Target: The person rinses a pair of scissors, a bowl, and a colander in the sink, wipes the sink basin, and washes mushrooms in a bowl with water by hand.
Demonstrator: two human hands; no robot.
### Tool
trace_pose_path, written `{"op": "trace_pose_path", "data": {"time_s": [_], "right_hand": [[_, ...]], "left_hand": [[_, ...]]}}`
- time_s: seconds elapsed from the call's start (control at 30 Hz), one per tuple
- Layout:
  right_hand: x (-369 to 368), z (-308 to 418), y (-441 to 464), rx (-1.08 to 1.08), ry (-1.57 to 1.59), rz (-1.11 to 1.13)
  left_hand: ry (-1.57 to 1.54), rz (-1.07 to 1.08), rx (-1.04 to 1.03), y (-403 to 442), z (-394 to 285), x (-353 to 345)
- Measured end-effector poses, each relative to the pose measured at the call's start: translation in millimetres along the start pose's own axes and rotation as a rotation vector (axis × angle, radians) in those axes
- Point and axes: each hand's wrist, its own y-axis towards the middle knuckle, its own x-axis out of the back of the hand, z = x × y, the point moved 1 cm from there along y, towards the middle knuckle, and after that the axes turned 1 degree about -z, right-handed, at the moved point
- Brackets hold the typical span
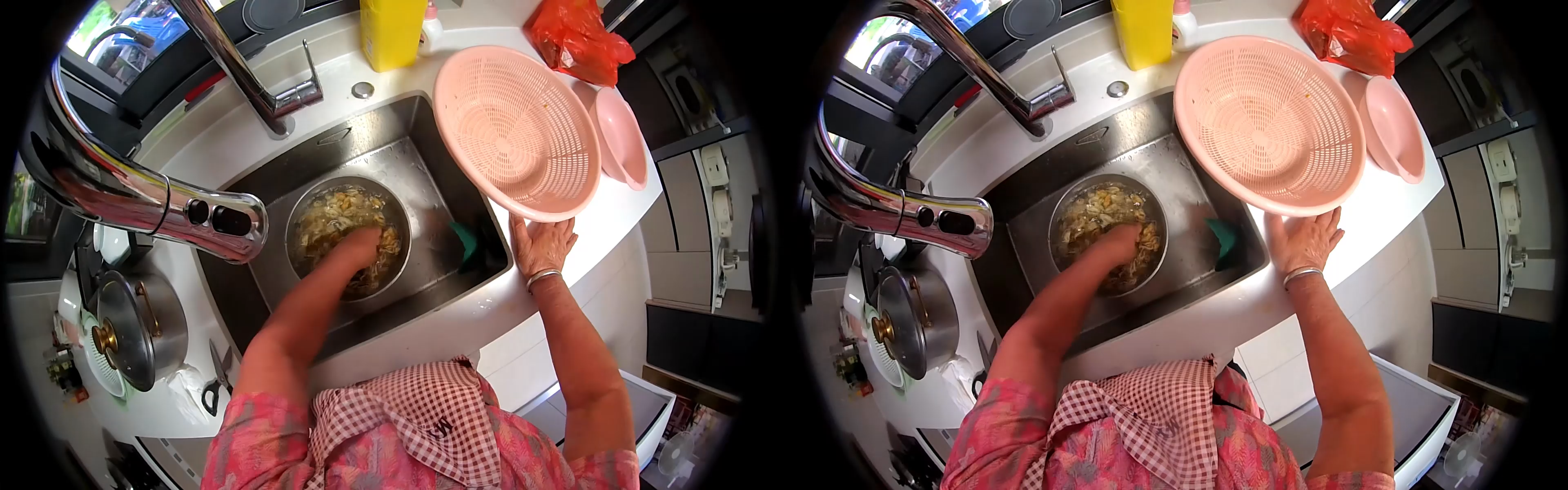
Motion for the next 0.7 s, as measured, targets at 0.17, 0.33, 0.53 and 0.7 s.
{"op": "trace_pose_path", "data": {"time_s": [0.17,0.33,0.53,0.7], "right_hand": [[-4,-3,0,0.002,-0.001,-0.015],[-5,-3,2,0.000,-0.012,-0.032],[-3,-1,1,0.009,-0.012,-0.025],[-2,-2,0,0.011,0.004,-0.019]], "left_hand": [[0.054,-0.061,0.093,-37,-24,43],[0.250,-0.261,-0.109,-51,-33,75],[0.156,-0.203,0.084,-23,1,59],[0.174,0.031,0.097,7,29,20]]}}
